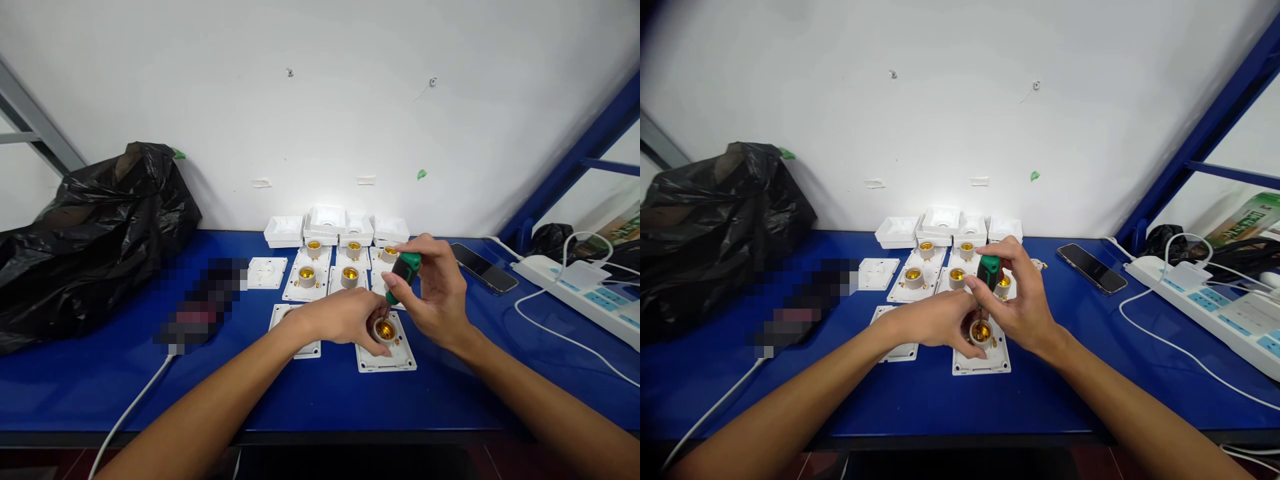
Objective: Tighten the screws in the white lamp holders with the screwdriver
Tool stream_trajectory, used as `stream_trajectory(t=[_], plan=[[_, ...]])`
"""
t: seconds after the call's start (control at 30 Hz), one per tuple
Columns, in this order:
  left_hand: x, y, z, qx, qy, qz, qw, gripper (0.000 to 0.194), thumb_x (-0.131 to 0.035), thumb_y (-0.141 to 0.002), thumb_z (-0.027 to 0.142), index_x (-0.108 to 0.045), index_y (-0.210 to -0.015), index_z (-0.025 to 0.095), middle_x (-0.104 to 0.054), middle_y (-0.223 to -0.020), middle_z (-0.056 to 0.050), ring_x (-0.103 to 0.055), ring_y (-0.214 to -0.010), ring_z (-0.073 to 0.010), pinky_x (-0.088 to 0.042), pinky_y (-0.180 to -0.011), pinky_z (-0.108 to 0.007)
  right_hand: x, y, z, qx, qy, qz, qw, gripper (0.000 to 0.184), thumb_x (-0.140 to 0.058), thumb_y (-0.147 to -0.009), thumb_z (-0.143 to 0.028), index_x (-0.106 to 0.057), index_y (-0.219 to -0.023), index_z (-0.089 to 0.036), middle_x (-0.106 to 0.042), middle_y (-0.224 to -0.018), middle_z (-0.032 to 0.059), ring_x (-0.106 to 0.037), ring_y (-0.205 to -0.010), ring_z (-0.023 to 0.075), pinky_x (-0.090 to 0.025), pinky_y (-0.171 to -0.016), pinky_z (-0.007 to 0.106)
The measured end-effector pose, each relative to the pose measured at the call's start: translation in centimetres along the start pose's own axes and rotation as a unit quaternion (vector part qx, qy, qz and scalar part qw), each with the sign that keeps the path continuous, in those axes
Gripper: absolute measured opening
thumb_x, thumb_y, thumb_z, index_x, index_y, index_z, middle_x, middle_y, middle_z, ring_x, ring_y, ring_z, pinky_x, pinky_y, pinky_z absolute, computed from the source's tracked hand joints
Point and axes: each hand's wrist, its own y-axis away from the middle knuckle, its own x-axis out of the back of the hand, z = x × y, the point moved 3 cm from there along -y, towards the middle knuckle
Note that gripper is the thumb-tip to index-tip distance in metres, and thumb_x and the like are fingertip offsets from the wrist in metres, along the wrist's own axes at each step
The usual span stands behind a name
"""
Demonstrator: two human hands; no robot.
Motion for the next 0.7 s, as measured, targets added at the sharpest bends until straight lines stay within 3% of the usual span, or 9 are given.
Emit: stream_trajectory(t=[0.17, 0.37, 0.57, 0.7], plan=[[0.04, 0.07, 0.17, 0.004, 0.001, -0.009, 1.000, 0.043, -0.080, -0.071, 0.050, -0.046, -0.071, 0.023, -0.051, -0.063, 0.005, -0.047, -0.058, -0.0132, -0.032, -0.054, -0.031, -0.15, 0.17, -0.01, -0.004, -0.019, -0.040, 0.999, 0.039, -0.061, -0.095, -0.020, -0.058, -0.132, -0.031, -0.058, -0.095, 0.0018, -0.055, -0.083, 0.0174, -0.048, -0.072, 0.037], [0.05, 0.07, 0.09, 0.012, -0.009, 0.000, 1.000, 0.042, -0.080, -0.070, 0.051, -0.050, -0.078, 0.022, -0.056, -0.070, 0.003, -0.050, -0.061, -0.0144, -0.034, -0.056, -0.030, 0.04, 0.10, 0.25, 0.003, 0.011, 0.020, 1.000, 0.041, -0.075, -0.085, -0.019, -0.058, -0.120, -0.032, -0.055, -0.088, -0.0017, -0.052, -0.074, 0.0153, -0.044, -0.063, 0.032], [-0.10, -0.07, -0.06, 0.011, 0.001, -0.005, 1.000, 0.042, -0.080, -0.070, 0.049, -0.050, -0.074, 0.021, -0.055, -0.068, 0.003, -0.049, -0.060, -0.0135, -0.033, -0.054, -0.030, -0.37, 0.35, 0.18, -0.012, 0.008, -0.037, 0.999, 0.044, -0.067, -0.092, -0.023, -0.055, -0.134, -0.032, -0.062, -0.102, 0.0027, -0.060, -0.085, 0.0184, -0.054, -0.073, 0.037], [-0.08, -0.06, -0.01, 0.003, 0.007, -0.004, 1.000, 0.041, -0.081, -0.070, 0.048, -0.050, -0.076, 0.021, -0.054, -0.069, 0.004, -0.049, -0.061, -0.0133, -0.035, -0.054, -0.029, -0.36, 0.43, 0.05, -0.032, 0.020, 0.007, 0.999, 0.046, -0.077, -0.084, -0.022, -0.057, -0.125, -0.032, -0.060, -0.102, 0.0021, -0.061, -0.089, 0.0194, -0.053, -0.071, 0.036]])
